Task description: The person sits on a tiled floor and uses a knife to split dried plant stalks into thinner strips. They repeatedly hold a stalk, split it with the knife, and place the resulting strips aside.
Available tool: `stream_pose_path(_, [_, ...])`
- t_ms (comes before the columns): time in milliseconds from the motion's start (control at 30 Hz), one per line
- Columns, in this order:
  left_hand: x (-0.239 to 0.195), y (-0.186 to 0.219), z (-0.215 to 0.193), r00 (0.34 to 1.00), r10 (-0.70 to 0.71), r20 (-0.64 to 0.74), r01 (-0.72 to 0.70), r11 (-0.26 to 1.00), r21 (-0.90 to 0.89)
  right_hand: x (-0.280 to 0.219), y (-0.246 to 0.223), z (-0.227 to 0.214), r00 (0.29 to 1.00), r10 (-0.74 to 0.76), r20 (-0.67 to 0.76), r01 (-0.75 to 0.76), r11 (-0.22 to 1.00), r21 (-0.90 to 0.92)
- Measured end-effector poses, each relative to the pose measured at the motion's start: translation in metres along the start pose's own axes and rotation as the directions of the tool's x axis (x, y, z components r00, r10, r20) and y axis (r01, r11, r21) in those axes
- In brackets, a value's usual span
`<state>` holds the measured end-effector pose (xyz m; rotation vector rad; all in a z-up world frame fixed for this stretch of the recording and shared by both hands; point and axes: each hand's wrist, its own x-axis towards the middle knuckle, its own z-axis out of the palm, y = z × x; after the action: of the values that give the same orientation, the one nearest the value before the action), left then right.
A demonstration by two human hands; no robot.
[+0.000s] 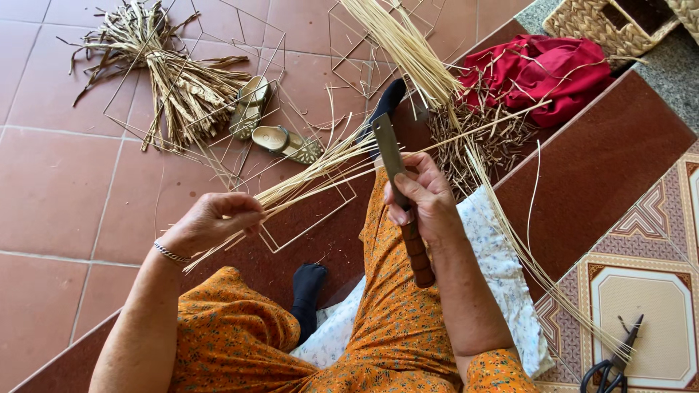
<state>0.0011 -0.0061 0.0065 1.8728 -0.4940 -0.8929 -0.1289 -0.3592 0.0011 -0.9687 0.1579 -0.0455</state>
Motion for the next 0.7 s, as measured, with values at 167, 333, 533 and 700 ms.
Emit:
stream_pose_path(167, [0.009, 0.028, 0.040, 0.994, 0.105, -0.022, -0.101, 0.984, 0.146, -0.006, 0.031, 0.027, 0.997, 0.056, 0.050, -0.048, 0.987, -0.151])
stream_pose_path(333, [0.019, 0.039, 0.055, 0.968, 0.225, -0.115, -0.192, 0.951, 0.243, -0.002, 0.051, 0.044, 0.971, 0.119, 0.205, -0.135, 0.988, 0.069])
stream_pose_path(533, [0.018, 0.020, 0.035, 0.945, 0.306, -0.118, -0.278, 0.938, 0.205, 0.002, 0.024, 0.017, 0.995, 0.073, 0.071, -0.075, 0.997, 0.021])
stream_pose_path(700, [0.012, 0.007, 0.016, 0.978, 0.162, -0.134, -0.129, 0.967, 0.221, 0.003, 0.000, -0.008, 1.000, -0.003, -0.025, 0.004, 0.999, 0.032])
